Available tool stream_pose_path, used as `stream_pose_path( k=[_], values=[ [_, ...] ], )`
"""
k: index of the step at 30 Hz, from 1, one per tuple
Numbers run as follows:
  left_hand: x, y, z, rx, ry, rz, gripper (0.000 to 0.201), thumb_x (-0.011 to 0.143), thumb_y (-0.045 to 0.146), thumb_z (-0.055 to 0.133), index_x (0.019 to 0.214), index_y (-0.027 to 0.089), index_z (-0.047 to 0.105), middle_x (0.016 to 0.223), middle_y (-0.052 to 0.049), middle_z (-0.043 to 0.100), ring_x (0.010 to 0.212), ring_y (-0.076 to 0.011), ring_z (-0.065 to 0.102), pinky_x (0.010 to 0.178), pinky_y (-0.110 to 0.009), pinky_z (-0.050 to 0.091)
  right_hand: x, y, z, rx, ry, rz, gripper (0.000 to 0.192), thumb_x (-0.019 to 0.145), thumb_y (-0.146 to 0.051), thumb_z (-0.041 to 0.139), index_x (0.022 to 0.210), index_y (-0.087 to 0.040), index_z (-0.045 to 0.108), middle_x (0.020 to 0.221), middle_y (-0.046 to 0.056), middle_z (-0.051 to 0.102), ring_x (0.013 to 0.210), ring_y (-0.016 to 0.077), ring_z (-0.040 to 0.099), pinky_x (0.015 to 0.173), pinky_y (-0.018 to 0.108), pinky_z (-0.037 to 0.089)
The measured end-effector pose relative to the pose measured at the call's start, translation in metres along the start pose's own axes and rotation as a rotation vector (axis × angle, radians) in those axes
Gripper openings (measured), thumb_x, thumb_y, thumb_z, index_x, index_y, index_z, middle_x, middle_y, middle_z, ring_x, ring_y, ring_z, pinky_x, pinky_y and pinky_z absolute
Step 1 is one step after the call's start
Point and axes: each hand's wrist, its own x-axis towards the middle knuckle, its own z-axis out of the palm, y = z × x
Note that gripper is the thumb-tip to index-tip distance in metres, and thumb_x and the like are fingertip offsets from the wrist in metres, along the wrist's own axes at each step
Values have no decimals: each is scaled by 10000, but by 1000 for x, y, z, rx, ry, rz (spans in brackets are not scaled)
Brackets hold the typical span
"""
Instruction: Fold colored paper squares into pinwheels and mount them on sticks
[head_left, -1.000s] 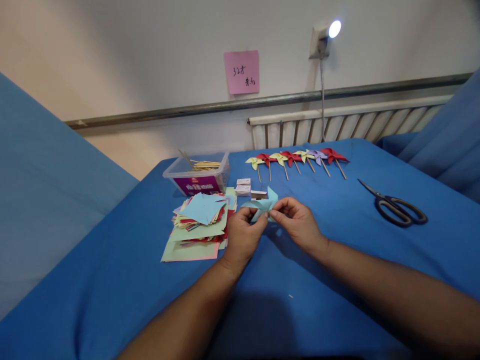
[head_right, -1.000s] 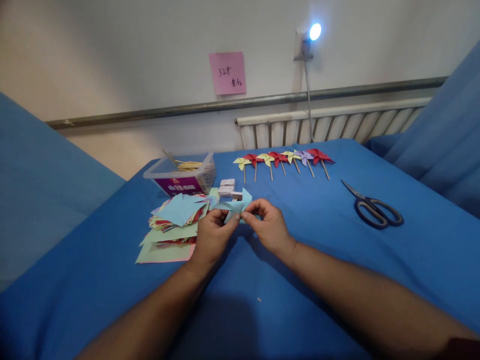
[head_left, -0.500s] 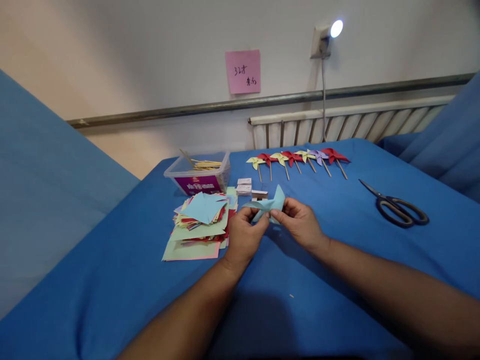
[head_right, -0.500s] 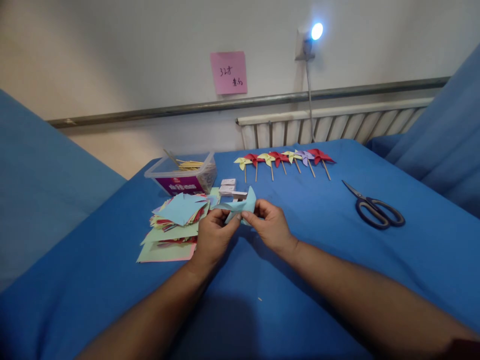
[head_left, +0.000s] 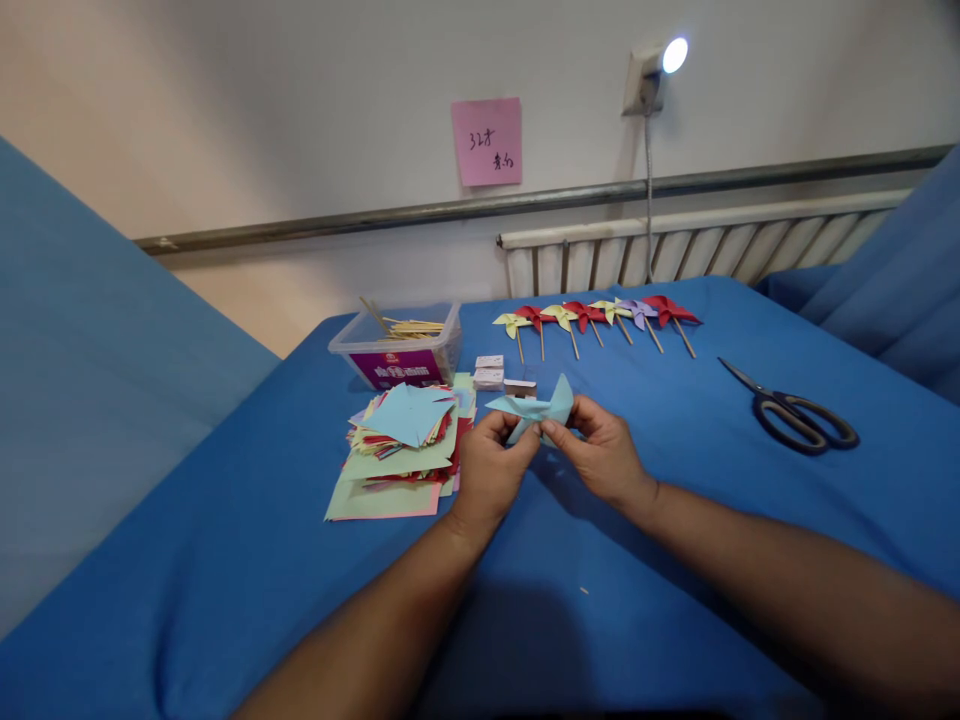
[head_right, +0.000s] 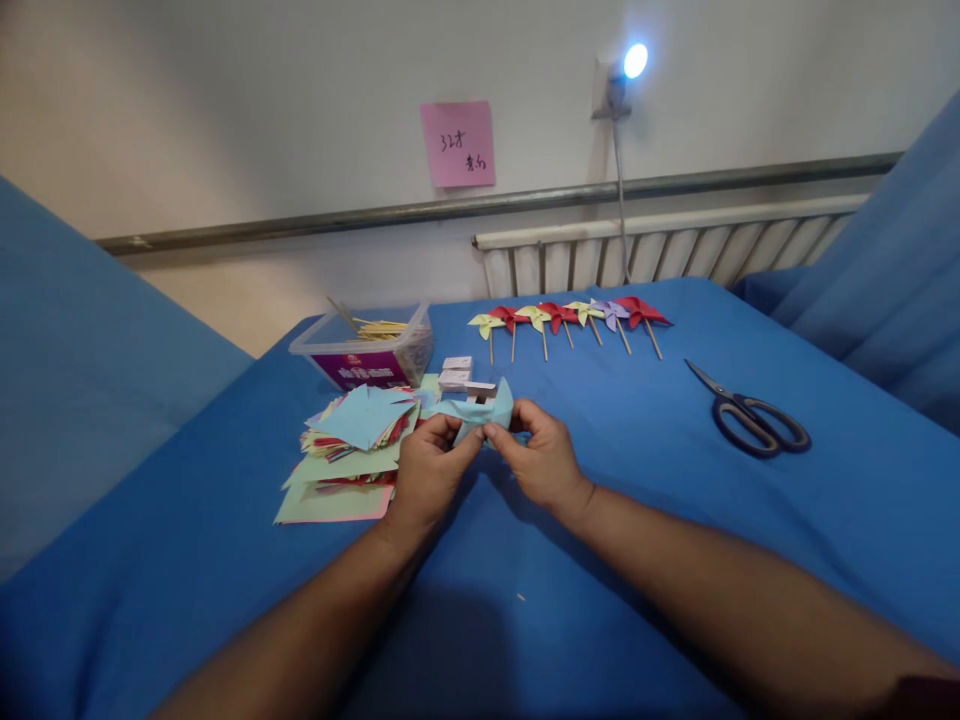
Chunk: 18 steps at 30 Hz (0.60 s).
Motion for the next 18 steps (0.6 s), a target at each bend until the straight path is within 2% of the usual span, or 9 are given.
stream_pose_path(
  k=[12,18],
  values=[
    [2,-4,0,29,7,2,190,662,306,741,637,163,619,613,21,599,597,-115,514,586,-227,395,-1,2,1,-30,10,-14,164,821,-350,648,872,-195,643,816,24,673,759,175,602,740,309,484],
    [1,-1,-1,2,-20,7,181,689,299,729,663,160,615,635,22,602,610,-111,523,601,-224,405,0,3,1,-12,-9,-3,171,817,-344,649,903,-197,644,881,36,685,788,180,610,750,310,482]
  ],
)
